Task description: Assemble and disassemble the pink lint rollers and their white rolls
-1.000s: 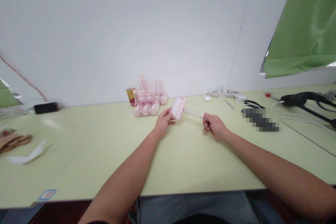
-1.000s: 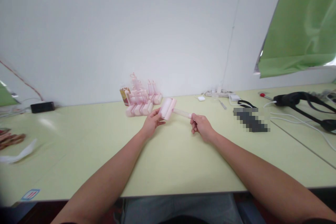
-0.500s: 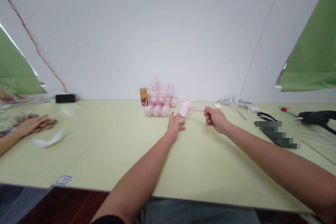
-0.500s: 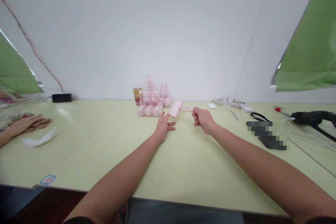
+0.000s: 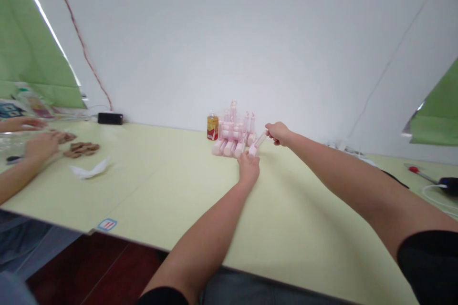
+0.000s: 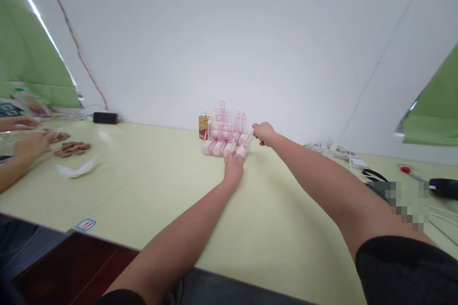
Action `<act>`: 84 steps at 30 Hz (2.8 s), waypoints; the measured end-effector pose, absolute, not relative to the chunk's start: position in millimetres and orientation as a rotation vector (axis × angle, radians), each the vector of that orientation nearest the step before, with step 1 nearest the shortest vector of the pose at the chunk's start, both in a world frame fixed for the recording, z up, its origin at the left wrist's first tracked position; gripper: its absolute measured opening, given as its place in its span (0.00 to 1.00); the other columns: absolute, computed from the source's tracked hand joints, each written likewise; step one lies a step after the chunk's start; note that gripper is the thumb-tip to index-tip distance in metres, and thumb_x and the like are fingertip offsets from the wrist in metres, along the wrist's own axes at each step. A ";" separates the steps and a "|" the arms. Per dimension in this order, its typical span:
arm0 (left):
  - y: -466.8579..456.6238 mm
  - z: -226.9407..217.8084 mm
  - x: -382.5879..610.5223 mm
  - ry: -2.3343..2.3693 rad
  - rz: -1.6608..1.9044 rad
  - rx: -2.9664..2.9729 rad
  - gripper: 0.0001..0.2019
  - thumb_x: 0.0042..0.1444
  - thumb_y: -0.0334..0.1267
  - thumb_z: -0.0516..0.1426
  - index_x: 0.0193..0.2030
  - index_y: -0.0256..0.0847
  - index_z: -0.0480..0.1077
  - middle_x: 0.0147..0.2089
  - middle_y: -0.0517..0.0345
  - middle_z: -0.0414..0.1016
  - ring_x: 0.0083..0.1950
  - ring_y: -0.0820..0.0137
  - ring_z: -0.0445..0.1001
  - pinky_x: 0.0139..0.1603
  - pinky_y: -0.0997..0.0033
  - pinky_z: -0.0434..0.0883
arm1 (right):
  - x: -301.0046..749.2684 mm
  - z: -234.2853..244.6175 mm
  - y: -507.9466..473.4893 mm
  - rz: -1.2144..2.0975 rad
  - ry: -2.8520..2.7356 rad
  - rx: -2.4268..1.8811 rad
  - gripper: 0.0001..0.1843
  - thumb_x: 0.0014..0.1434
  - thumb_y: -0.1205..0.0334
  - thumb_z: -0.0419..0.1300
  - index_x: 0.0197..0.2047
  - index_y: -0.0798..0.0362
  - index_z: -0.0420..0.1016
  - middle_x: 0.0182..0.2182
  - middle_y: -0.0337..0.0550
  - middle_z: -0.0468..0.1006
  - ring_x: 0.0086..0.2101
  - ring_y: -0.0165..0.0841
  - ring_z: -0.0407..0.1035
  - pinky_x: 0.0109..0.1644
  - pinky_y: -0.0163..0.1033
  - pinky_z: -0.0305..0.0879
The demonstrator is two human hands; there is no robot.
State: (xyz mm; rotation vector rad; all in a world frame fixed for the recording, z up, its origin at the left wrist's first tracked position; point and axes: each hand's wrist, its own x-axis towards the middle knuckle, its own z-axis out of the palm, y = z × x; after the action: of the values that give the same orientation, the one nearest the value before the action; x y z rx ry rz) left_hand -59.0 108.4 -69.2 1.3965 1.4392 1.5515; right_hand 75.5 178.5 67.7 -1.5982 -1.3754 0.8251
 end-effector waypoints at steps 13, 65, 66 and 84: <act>110.7 -77.9 -58.9 1.500 1.465 1.597 0.17 0.51 0.36 0.57 0.48 0.38 0.67 0.60 0.43 0.57 0.59 0.62 0.63 0.63 0.65 0.58 | 28.1 82.1 225.1 0.563 -1.672 -1.683 0.20 0.59 0.51 0.56 0.29 0.62 0.72 0.22 0.50 0.73 0.23 0.32 0.66 0.26 0.39 0.67; 57.7 -60.6 -47.0 1.334 0.793 2.385 0.10 0.52 0.37 0.53 0.35 0.39 0.75 0.35 0.55 0.77 0.37 0.67 0.72 0.38 0.70 0.65 | 162.7 -71.9 -1.7 0.280 -2.147 -1.385 0.19 0.55 0.57 0.56 0.49 0.52 0.73 0.49 0.49 0.73 0.51 0.41 0.63 0.57 0.43 0.56; 58.3 -61.0 -47.2 1.329 0.791 2.385 0.10 0.52 0.37 0.53 0.35 0.39 0.75 0.35 0.55 0.77 0.37 0.67 0.72 0.39 0.70 0.65 | 163.5 -72.7 -0.5 0.281 -2.147 -1.384 0.19 0.55 0.57 0.56 0.49 0.52 0.73 0.49 0.49 0.73 0.51 0.41 0.63 0.57 0.43 0.56; 59.6 -60.0 -41.8 1.291 0.795 2.419 0.10 0.54 0.37 0.53 0.35 0.38 0.75 0.35 0.55 0.77 0.37 0.69 0.71 0.40 0.71 0.65 | 170.9 -80.9 6.4 0.248 -2.149 -1.392 0.21 0.56 0.56 0.57 0.53 0.53 0.71 0.52 0.50 0.71 0.54 0.40 0.61 0.60 0.44 0.54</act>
State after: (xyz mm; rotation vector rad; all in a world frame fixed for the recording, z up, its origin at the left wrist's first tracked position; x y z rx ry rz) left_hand -41.8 59.6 -60.0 2.4187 1.2909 0.7947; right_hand 170.9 6.4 -80.9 -1.3919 -2.1488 0.2485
